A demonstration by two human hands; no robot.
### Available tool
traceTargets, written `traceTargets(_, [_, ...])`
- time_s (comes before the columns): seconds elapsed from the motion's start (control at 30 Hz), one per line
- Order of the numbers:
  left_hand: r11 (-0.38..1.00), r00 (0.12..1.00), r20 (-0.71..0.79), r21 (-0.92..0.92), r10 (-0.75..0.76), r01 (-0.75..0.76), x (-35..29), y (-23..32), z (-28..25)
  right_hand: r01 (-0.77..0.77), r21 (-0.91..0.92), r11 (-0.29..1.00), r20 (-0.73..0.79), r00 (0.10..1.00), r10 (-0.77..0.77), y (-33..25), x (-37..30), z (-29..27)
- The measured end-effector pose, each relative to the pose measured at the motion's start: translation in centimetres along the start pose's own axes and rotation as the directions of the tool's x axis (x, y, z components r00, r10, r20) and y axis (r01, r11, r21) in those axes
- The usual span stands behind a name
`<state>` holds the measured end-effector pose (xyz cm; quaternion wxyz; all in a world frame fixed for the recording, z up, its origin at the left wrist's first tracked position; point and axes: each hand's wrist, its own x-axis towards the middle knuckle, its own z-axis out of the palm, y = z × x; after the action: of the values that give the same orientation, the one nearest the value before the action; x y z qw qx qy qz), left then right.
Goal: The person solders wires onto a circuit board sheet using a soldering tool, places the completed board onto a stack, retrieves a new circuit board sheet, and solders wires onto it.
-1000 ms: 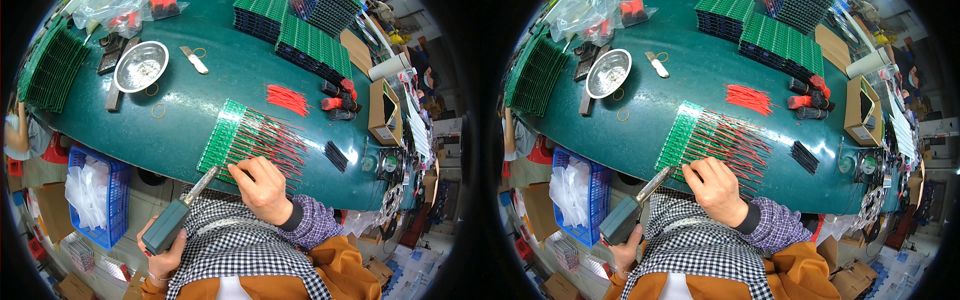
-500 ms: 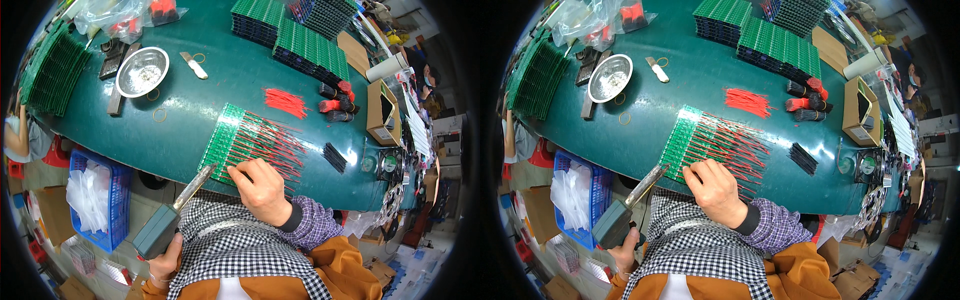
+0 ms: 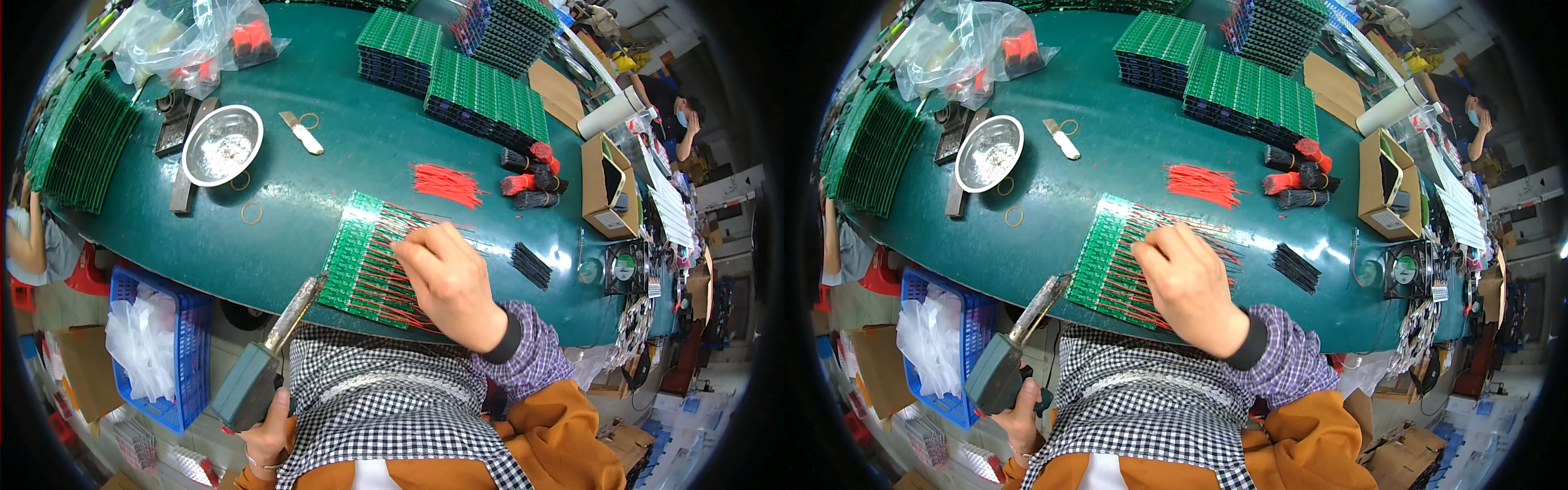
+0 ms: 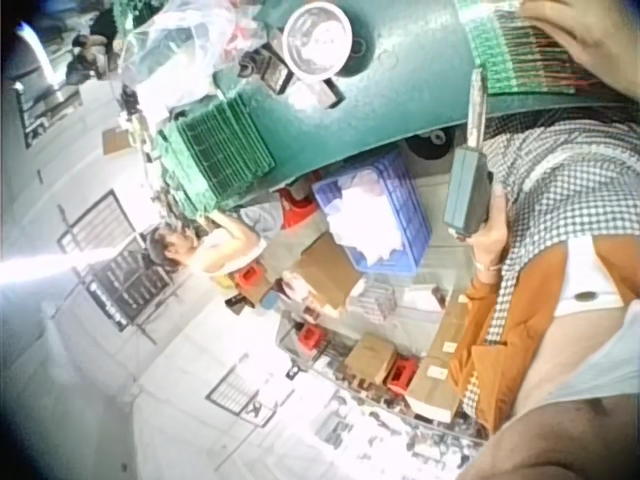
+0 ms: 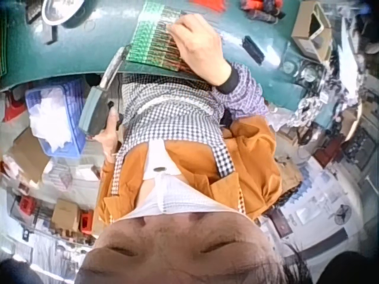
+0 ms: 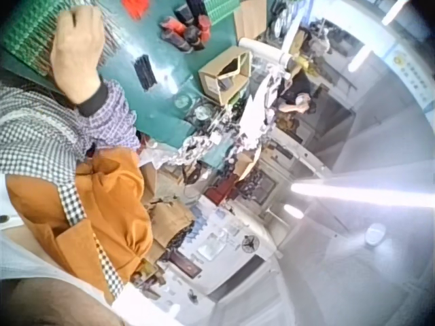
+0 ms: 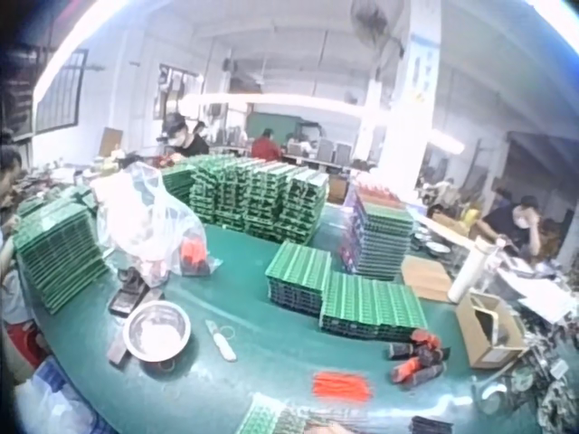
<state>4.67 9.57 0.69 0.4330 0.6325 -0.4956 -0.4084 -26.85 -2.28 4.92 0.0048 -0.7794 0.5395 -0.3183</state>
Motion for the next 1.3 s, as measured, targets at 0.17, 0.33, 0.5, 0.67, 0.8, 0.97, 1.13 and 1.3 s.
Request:
traceTargets(0.17, [0.986,0.994,-0.048,-0.136,-0.099,0.092,0.3,0.7,0.2,-0.044,0.026,0.999,0.091,0.995,0.041,1.9,1.1,2.0])
traceTargets(0.33, [0.996,0.998,-0.031,-0.072,0.049,-0.052,0.5,-2.2,-0.5,-0.088,0.014,0.996,0.119,0.989,0.086,2.0,1.1,3.6])
traceTargets(0.5, [0.979,0.979,0.038,-0.028,0.201,-0.200,0.8,-3.7,-0.8,-0.087,-0.008,0.996,0.124,0.988,0.087,1.9,1.2,4.2])
traceTargets(0.67, [0.971,0.971,0.033,-0.012,0.238,-0.237,0.9,-3.5,-0.7,-0.110,0.045,0.993,0.110,0.988,0.105,2.0,1.3,2.9])
traceTargets(0.8, [0.986,0.989,-0.015,-0.084,0.145,-0.146,0.9,-2.5,-0.2,-0.205,0.200,0.958,-0.071,0.972,0.223,1.9,0.8,-1.6])
traceTargets(0.97, [0.979,0.993,-0.087,-0.195,-0.077,0.059,1.2,1.1,1.3,-0.477,0.006,0.879,-0.133,0.871,0.473,5.4,-3.3,-6.5])
traceTargets(1.13, [0.980,0.988,-0.155,-0.197,0.008,-0.039,1.9,2.0,2.2,-0.540,-0.102,0.835,-0.219,0.831,0.511,9.2,-9.0,-7.9])
traceTargets(1.3, [0.976,0.992,-0.087,-0.192,0.091,-0.106,2.4,-0.6,1.7,-0.556,-0.103,0.825,-0.217,0.822,0.527,10.1,-11.1,-7.9])
